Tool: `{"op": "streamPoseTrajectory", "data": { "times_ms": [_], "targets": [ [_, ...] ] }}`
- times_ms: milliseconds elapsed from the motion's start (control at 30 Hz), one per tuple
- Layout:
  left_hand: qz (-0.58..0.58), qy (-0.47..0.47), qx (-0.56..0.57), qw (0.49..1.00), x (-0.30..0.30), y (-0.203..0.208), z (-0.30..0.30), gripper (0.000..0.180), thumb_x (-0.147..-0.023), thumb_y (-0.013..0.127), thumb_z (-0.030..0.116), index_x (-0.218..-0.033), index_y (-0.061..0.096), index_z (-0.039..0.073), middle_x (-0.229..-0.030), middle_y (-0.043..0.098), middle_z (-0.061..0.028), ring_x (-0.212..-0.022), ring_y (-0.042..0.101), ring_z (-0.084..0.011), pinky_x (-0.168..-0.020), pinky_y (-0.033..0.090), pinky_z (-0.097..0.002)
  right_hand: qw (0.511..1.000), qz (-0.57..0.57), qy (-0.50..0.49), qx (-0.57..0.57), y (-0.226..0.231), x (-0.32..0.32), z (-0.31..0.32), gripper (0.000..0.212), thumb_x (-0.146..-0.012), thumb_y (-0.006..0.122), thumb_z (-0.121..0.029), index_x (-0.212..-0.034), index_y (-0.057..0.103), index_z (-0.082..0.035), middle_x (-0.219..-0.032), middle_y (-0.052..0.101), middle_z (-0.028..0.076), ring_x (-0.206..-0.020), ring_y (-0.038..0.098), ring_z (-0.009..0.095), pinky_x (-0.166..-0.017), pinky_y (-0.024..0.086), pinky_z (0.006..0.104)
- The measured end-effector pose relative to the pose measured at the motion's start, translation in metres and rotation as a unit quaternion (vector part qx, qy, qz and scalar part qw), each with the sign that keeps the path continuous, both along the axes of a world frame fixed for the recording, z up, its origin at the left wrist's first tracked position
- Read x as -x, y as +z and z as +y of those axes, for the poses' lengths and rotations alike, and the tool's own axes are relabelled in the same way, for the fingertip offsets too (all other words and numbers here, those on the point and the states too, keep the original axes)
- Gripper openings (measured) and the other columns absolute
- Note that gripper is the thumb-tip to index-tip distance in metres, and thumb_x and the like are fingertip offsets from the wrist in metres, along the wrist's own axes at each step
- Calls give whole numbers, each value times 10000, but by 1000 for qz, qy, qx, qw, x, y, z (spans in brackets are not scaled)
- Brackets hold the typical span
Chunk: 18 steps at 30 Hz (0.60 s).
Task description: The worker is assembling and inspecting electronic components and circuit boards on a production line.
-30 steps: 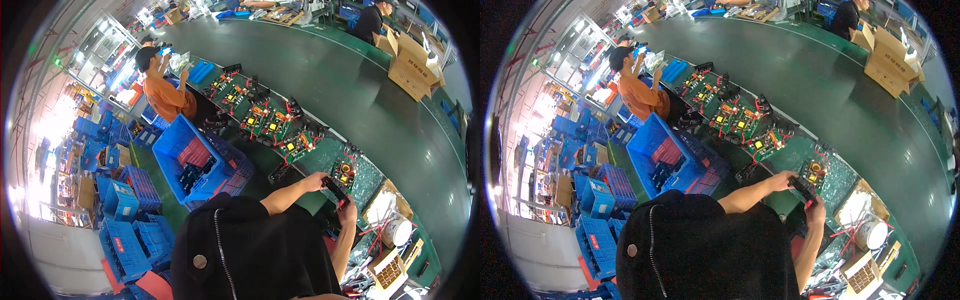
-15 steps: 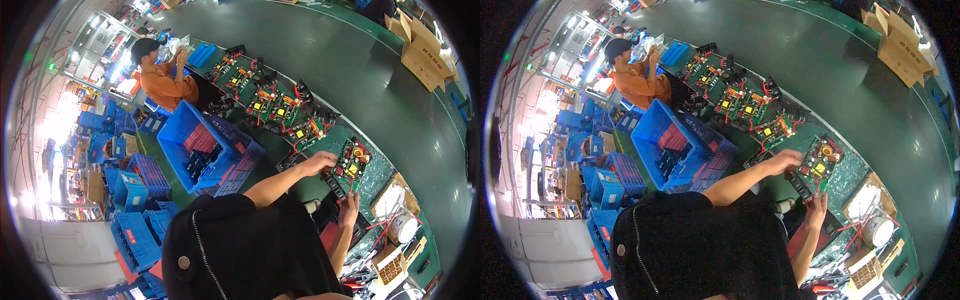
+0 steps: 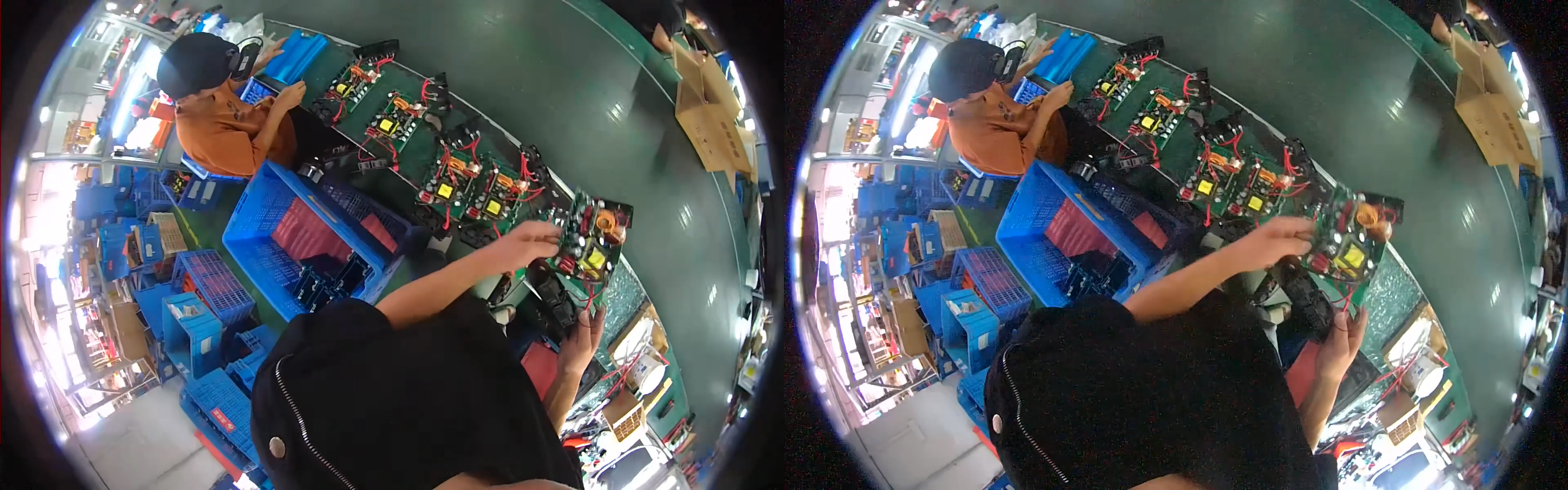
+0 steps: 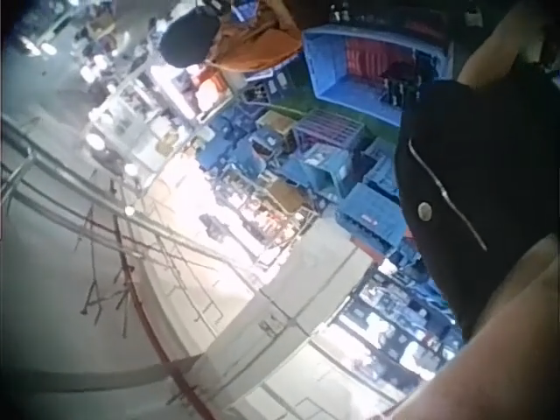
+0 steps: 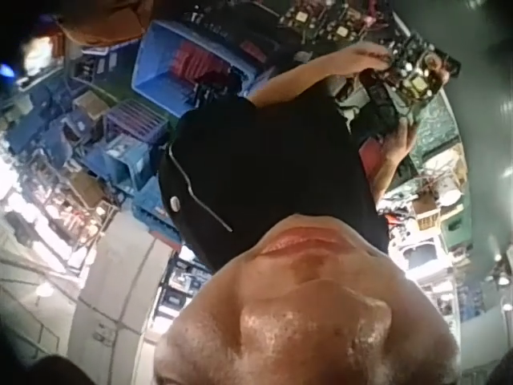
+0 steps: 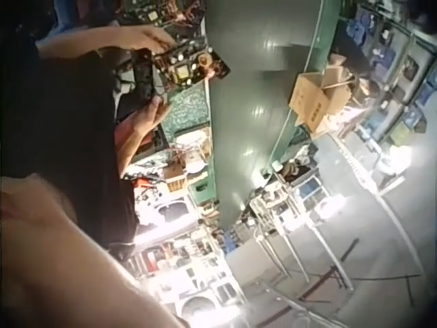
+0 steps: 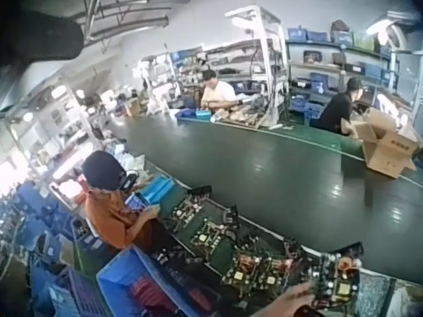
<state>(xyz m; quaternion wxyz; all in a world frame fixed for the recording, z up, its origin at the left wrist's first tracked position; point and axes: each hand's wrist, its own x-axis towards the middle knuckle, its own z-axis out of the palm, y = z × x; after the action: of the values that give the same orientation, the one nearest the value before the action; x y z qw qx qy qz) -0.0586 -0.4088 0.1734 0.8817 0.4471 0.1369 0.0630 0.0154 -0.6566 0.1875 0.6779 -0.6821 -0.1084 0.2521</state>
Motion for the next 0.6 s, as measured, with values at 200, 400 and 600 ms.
{"op": "streamPoseTrajectory", "data": {
  "times_ms": [200, 400, 600],
  "targets": [
    [-66, 83, -116, 988, 59, 42, 125, 367, -901, 521, 65, -1251, 564, -37, -1091, 634, -41, -981, 562, -103, -853, 458, -269, 990, 78, 106, -44, 26, 15, 139, 462, -958, 517, -68, -1396, 388, -1, -1237, 546, 116, -1154, 521, 177, -1013, 372, 304],
    [0, 188, -42, 981, 111, 37, 205, 443, -907, 496, 78, -1304, 472, -117, -1166, 638, -134, -1023, 626, -166, -916, 488, -297, 970, 119, 211, -24, 14, 26, 260, 492, -956, 528, -55, -1404, 344, 29, -1177, 584, 97, -1144, 548, 183, -1017, 393, 306],
    [90, 227, -150, 958, 154, 27, 309, 438, -876, 553, 185, -1245, 561, -51, -1030, 679, -44, -880, 623, -93, -759, 472, -215, 936, 210, 261, -103, -6, 57, 379, 420, -955, 537, -56, -1349, 396, -24, -1074, 577, 43, -1032, 558, 136, -936, 430, 293]
  ]
}}
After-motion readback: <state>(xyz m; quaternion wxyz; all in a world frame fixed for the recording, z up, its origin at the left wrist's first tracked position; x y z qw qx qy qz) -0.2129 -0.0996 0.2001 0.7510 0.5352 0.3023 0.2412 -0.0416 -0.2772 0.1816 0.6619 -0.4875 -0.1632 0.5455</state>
